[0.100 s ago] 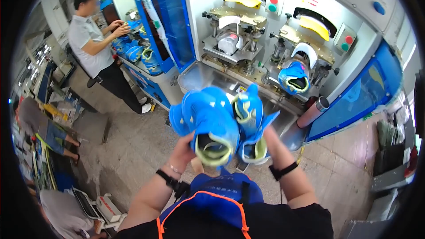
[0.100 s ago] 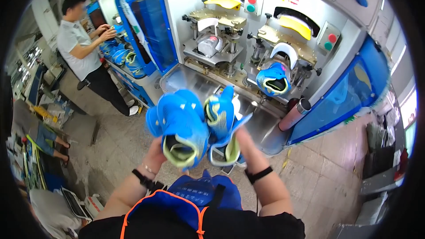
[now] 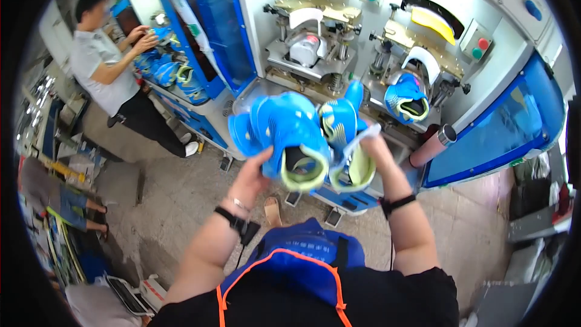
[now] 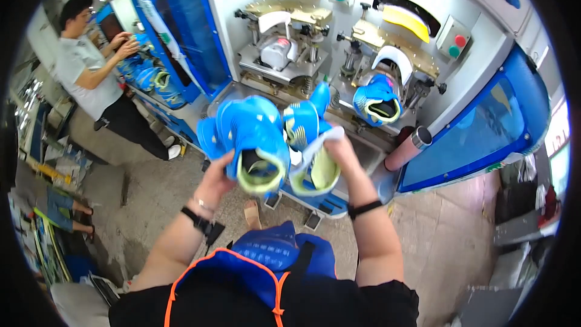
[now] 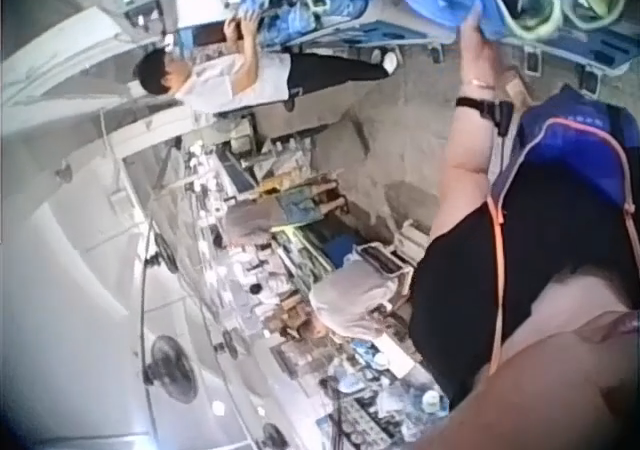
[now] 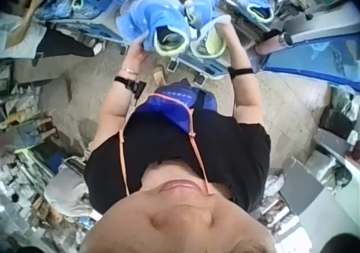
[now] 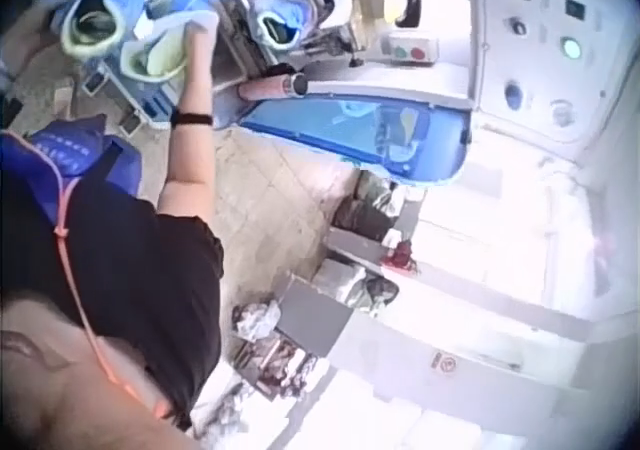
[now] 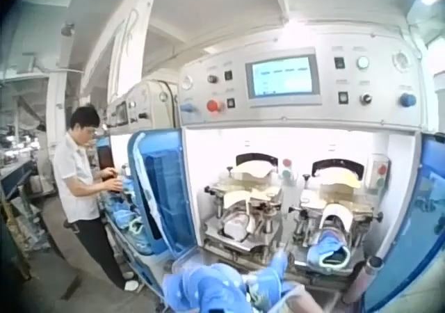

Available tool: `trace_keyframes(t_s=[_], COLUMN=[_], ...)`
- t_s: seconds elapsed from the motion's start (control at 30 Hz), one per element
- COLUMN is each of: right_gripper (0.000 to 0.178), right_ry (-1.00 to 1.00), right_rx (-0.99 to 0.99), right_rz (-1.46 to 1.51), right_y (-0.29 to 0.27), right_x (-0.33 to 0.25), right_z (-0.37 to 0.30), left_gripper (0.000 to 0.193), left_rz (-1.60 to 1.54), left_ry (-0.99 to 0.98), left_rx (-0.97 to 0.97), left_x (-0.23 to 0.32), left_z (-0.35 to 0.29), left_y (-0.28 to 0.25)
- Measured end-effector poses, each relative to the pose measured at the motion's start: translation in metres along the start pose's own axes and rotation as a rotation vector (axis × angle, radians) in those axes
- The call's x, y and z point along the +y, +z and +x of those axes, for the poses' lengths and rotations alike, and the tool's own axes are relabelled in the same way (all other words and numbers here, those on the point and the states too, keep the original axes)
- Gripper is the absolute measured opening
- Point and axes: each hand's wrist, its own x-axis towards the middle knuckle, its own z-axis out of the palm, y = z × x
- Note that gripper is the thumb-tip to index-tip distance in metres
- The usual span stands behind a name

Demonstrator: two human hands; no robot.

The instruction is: Operate a shoe-lasting machine to shape shoe uppers.

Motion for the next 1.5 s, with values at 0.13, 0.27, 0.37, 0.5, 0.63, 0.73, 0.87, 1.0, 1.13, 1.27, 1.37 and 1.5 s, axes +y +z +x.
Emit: trace_keyframes(t_s=[0.13,0.27,0.37,0.5,0.63,0.73,0.87,1.0,1.13,1.27,1.37,1.5], right_gripper=[0.086,0.092,0.081,0.066,0.068,0.064,0.047,0.036,0.035,0.028,0.026,0.019], right_ry=[0.231,0.502,0.118,0.375,0.874,0.710,0.619,0.670,0.377,-0.205,-0.516,-0.615], right_rx=[0.526,0.604,1.008,1.303,0.909,0.898,0.850,0.826,0.586,0.762,1.143,1.565], right_rz=[-0.601,-0.547,-0.299,-0.056,0.546,0.721,0.978,0.845,0.379,0.273,0.066,-1.066], right_y=[-0.001,0.016,0.025,0.044,0.063,0.065,0.050,0.051,0.062,0.024,-0.019,-0.078], right_x=[0.008,0.039,0.046,0.025,0.007,0.015,0.025,-0.009,-0.096,-0.181,-0.220,-0.246], right_z=[0.041,0.042,0.019,-0.047,-0.065,-0.051,-0.038,-0.044,-0.075,-0.083,-0.056,-0.008], left_gripper=[0.038,0.034,0.030,0.027,0.025,0.026,0.027,0.030,0.031,0.032,0.031,0.029], left_rz=[0.330,0.407,0.377,0.194,0.191,0.260,0.325,0.337,0.329,0.282,0.302,0.283], left_ry=[-0.118,-0.270,-0.447,-0.638,-0.626,-0.567,-0.569,-0.622,-0.584,-0.590,-0.590,-0.570], left_rx=[0.247,0.221,0.243,0.197,0.221,0.235,0.261,0.259,0.226,0.220,0.218,0.200], left_x=[0.051,0.070,0.082,0.090,0.091,0.092,0.094,0.096,0.097,0.094,0.093,0.092], left_z=[0.125,0.207,0.252,0.289,0.293,0.285,0.281,0.285,0.285,0.283,0.280,0.275], left_y=[-0.040,-0.059,-0.065,-0.072,-0.075,-0.073,-0.067,-0.065,-0.067,-0.069,-0.070,-0.074])
